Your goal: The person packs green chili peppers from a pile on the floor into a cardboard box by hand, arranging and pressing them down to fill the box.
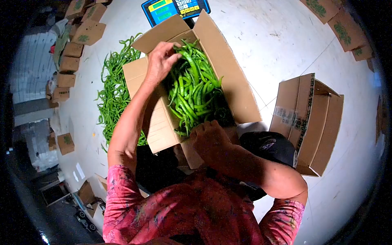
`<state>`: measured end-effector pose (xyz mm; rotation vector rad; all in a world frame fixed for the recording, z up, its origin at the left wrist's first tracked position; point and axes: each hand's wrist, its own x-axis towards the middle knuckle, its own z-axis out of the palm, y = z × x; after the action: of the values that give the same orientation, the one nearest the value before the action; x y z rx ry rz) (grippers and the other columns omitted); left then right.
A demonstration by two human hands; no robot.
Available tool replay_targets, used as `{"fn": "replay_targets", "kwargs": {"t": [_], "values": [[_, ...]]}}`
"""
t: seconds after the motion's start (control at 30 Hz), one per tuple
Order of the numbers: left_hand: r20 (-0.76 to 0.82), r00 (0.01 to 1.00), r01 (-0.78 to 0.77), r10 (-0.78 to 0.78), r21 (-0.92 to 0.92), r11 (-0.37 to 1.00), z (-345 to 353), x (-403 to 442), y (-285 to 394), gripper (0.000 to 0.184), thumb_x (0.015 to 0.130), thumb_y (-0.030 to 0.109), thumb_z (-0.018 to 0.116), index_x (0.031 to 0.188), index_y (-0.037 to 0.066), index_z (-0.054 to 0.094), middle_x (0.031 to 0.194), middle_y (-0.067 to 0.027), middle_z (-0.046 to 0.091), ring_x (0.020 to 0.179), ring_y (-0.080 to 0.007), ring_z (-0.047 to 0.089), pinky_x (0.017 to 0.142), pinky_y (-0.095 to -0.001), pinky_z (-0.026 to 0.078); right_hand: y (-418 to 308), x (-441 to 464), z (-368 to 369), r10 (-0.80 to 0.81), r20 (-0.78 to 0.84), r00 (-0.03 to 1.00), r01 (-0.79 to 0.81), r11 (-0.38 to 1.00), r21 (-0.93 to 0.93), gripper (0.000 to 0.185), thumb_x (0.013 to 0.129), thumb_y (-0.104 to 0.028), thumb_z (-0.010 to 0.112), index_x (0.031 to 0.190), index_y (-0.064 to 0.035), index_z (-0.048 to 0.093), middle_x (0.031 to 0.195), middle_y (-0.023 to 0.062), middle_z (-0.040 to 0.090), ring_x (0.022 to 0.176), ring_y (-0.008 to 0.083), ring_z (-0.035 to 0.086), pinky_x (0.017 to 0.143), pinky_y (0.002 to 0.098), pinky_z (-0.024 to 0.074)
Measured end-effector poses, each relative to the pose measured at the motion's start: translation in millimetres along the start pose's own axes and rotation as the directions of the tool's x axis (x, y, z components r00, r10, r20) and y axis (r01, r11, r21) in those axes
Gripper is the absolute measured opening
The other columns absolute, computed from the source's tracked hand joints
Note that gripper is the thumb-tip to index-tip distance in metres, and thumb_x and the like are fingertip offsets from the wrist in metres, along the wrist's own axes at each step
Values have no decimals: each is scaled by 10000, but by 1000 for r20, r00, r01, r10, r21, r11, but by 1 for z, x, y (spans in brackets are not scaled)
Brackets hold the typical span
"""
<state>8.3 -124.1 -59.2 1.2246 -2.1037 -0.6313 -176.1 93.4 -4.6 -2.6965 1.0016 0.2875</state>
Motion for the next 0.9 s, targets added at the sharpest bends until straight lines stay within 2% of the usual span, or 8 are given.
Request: {"fn": "replay_targets", "kwargs": {"t": [0.1, 0.23, 0.37, 0.53, 0.67, 0.7, 0.77, 0.9], "values": [[266, 964, -61, -22, 299, 952, 14, -24, -43, 457, 771, 25, 683, 1208, 130, 603, 1089, -181, 613, 1063, -357, 587, 939, -422, 478, -5, 1, 6, -13, -27, 1000, 13, 1000, 1, 252, 780, -232, 634, 973, -70, 644, 904, 55, 612, 871, 202, 567, 717, 365, 419], [302, 946, 73, -120, 163, 984, 4, -17, -35, 440, 765, 53, 671, 1186, 163, 612, 1120, -177, 617, 1096, -387, 564, 950, -460, 455, -7, 3, 11, -8, -56, 998, 10, 999, 42, 243, 779, -240, 634, 961, -79, 646, 900, 51, 607, 882, 202, 565, 717, 369, 416], [572, 808, -338, 144, 248, 908, 8, -27, -6, 442, 665, -32, 633, 1065, 156, 645, 861, -119, 593, 939, -300, 572, 825, -403, 504, 0, -3, -4, -19, -32, 999, 20, 999, 25, 271, 744, -232, 648, 959, -69, 629, 888, 65, 606, 868, 211, 575, 716, 362, 429], [314, 854, -512, 415, 362, 779, -11, -43, 31, 349, 766, -10, 531, 1096, 87, 588, 956, -126, 502, 926, -298, 531, 805, -409, 483, -2, -4, 0, -7, -93, 996, 7, 1000, 3, 334, 675, -205, 691, 956, -51, 596, 875, 89, 610, 831, 228, 597, 720, 346, 458], [321, 922, -376, 215, 617, 691, -11, -54, -27, 695, 775, -81, 477, 1428, 148, 412, 1180, -210, 511, 1177, -371, 471, 1018, -429, 415, -2, -2, 0, 5, -105, 994, -2, 1000, 25, 387, 653, -265, 727, 952, -56, 597, 868, 85, 607, 818, 224, 592, 719, 342, 456], [241, 953, -300, 185, 654, 694, -7, -57, -36, 624, 794, -46, 497, 1397, 108, 440, 1154, -199, 525, 1140, -354, 492, 1005, -437, 418, 0, -3, 2, 14, -129, 992, -9, 999, 39, 406, 646, -284, 737, 951, -56, 597, 868, 85, 606, 817, 225, 591, 719, 343, 456], [340, 940, -222, -6, 629, 745, -17, -58, -26, 580, 800, -2, 523, 1370, 89, 468, 1122, -177, 547, 1096, -326, 510, 961, -441, 437, -2, -3, 3, 19, -110, 994, -13, 999, 53, 367, 683, -282, 707, 961, -62, 610, 878, 75, 609, 828, 219, 586, 717, 349, 443], [494, 849, -279, -188, 721, 634, -16, -58, -18, 547, 833, 42, 516, 1371, 134, 483, 1138, -145, 577, 1105, -293, 512, 945, -373, 406, -2, 0, 2, -2, -93, 996, 6, 999, 33, 259, 771, -242, 625, 967, -72, 640, 895, 55, 617, 839, 207, 576, 707, 362, 420]]}}
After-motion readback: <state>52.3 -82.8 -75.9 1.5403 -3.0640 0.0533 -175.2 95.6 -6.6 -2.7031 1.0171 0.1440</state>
